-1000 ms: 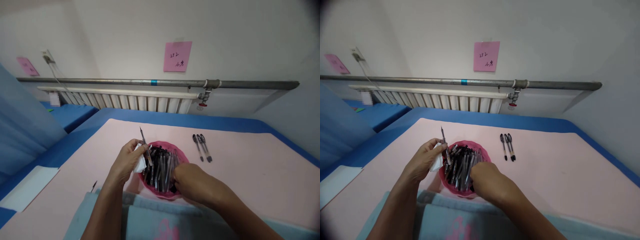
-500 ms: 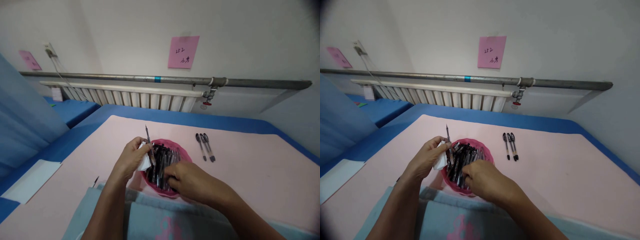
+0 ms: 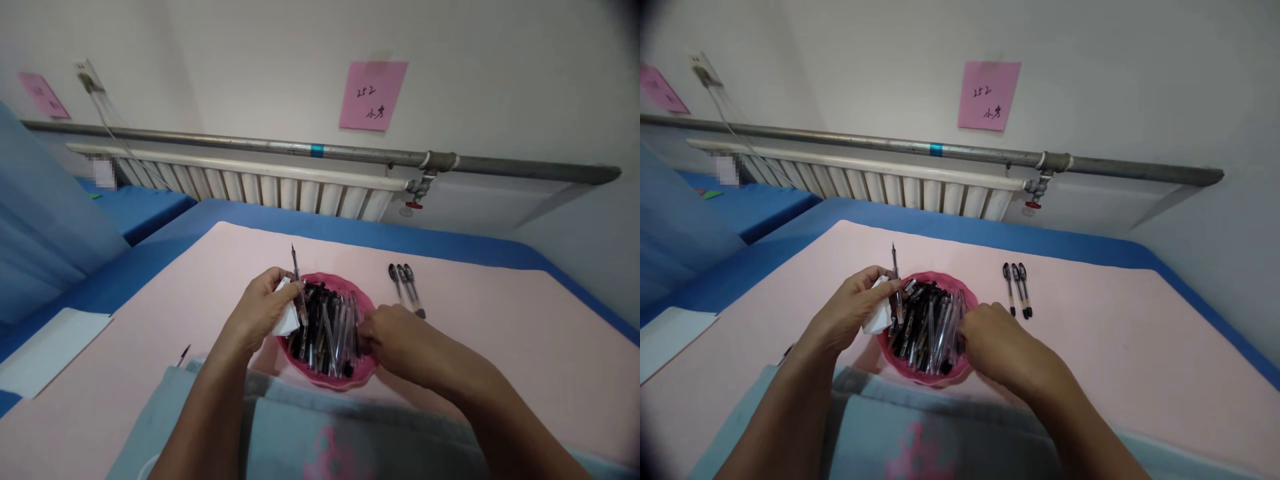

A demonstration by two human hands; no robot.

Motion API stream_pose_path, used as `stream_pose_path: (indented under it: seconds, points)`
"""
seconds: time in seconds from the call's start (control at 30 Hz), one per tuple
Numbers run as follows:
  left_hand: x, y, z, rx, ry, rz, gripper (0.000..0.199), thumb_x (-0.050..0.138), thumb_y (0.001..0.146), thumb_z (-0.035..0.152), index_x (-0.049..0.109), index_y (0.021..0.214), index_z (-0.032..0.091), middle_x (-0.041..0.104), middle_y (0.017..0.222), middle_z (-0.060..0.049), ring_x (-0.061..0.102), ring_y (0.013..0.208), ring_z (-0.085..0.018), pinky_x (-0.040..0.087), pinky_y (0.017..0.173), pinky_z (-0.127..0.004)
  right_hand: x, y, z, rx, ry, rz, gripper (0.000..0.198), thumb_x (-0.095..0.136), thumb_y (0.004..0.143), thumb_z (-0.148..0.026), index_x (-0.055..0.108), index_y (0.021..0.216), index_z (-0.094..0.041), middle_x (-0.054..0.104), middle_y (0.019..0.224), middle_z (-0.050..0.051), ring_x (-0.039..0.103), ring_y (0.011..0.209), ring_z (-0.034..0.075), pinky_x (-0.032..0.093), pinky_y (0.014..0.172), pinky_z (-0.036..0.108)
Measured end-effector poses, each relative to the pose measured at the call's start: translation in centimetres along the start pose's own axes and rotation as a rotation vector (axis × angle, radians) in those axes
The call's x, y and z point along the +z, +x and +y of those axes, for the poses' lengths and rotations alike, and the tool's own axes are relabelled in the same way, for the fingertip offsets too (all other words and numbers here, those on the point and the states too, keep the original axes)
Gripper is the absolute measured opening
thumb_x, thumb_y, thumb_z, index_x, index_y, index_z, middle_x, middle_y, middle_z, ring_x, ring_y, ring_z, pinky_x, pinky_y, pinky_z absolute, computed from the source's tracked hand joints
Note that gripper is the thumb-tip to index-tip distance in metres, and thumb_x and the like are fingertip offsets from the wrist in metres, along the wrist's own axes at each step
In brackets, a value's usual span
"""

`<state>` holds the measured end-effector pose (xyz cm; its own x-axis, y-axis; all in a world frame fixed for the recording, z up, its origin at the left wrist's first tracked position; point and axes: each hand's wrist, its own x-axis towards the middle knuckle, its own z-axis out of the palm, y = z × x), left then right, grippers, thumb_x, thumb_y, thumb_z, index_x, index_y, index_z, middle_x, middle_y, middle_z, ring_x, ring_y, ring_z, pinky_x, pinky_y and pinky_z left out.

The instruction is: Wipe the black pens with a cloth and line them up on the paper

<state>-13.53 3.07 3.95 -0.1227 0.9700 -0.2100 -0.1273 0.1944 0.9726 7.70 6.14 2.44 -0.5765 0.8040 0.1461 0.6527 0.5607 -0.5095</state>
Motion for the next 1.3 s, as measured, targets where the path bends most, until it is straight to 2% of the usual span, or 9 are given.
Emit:
stream_pose_path:
  seconds: [0.13,0.27,0.43,0.63,0.8,0.93,1.1,1.2,1.3]
  points:
    - [0.1,0.0,0.1,0.002,-0.002,0.003,0.018,0.064,0.07,0.031,0.053,0.075,0.018,0.055,0.056,0.003,0.049,0.044,-0.011,0.038,0.042,-0.023,0.3,0.3,-0.3,-0.113,-0.295,-0.214,0.026,0.05,0.057,0.002,0.052,0.042,-0.019,0.048,0.041,-0.002,0.028,0.041,0.008,0.016,0.051,0.029]
    - [0.1,0.0,0.1,0.0,0.002,0.004,0.015,0.062,0.071,0.029,0.053,0.075,0.018,0.055,0.055,0.003,0.049,0.043,-0.011,0.037,0.042,-0.022,0.2,0.6,-0.5,-0.126,-0.356,-0.239,0.027,0.05,0.059,0.003,0.055,0.045,-0.02,0.052,0.046,-0.001,0.034,0.043,0.009,0.016,0.052,0.029]
    - [-0.1,0.1,-0.2,0.013,0.021,0.001,0.013,0.061,0.071,0.027,0.053,0.075,0.018,0.055,0.055,0.003,0.049,0.043,-0.011,0.036,0.042,-0.022,0.5,0.4,0.1,-0.077,-0.588,-0.178,0.025,0.053,0.061,0.0,0.059,0.047,-0.019,0.056,0.048,0.005,0.043,0.05,0.014,0.016,0.053,0.031]
    - [-0.2,0.2,-0.4,0.033,0.031,-0.004,0.011,0.061,0.071,0.026,0.053,0.075,0.018,0.056,0.057,0.003,0.05,0.045,-0.01,0.037,0.042,-0.021,-0.1,0.8,-1.1,-0.074,-0.569,-0.299,0.025,0.05,0.07,-0.006,0.066,0.06,-0.022,0.065,0.063,0.005,0.05,0.057,0.016,0.019,0.054,0.031]
    - [-0.2,0.2,-0.4,0.023,0.042,-0.013,0.01,0.06,0.072,0.025,0.052,0.075,0.019,0.056,0.057,0.004,0.051,0.045,-0.01,0.039,0.042,-0.021,0.0,0.8,-2.1,0.027,-0.678,-0.352,0.019,0.051,0.072,-0.013,0.067,0.062,-0.018,0.065,0.066,0.008,0.055,0.067,0.024,0.026,0.061,0.034]
    - [-0.2,0.3,-0.5,0.02,0.048,-0.016,0.012,0.061,0.072,0.026,0.052,0.075,0.018,0.054,0.057,0.004,0.05,0.044,-0.009,0.038,0.041,-0.02,1.0,1.0,-2.8,0.059,-0.656,-0.376,0.018,0.052,0.072,-0.011,0.068,0.067,-0.018,0.068,0.074,0.01,0.057,0.076,0.028,0.028,0.068,0.039]
    - [-0.1,0.2,-0.5,0.026,0.074,-0.014,0.014,0.062,0.072,0.028,0.052,0.074,0.018,0.055,0.057,0.003,0.049,0.044,-0.009,0.037,0.041,-0.02,1.2,0.9,-3.0,0.047,-0.605,-0.346,0.022,0.048,0.071,-0.006,0.066,0.066,-0.017,0.067,0.073,0.01,0.057,0.072,0.027,0.027,0.066,0.038]
    - [0.0,0.2,-0.5,0.015,0.055,-0.025,0.015,0.062,0.072,0.029,0.052,0.075,0.018,0.056,0.056,0.003,0.05,0.043,-0.011,0.037,0.041,-0.021,0.3,0.2,-2.5,0.017,-0.491,-0.331,0.021,0.049,0.07,-0.006,0.065,0.067,-0.019,0.066,0.071,0.006,0.056,0.066,0.022,0.028,0.062,0.034]
    - [0.3,0.0,-0.4,-0.015,-0.002,-0.087,0.014,0.061,0.072,0.029,0.052,0.076,0.019,0.056,0.054,0.003,0.051,0.042,-0.011,0.038,0.041,-0.022,-0.8,-0.8,-1.8,0.073,-0.261,-0.28,0.021,0.046,0.075,-0.012,0.065,0.069,-0.02,0.065,0.068,0.003,0.055,0.061,0.017,0.03,0.059,0.029]
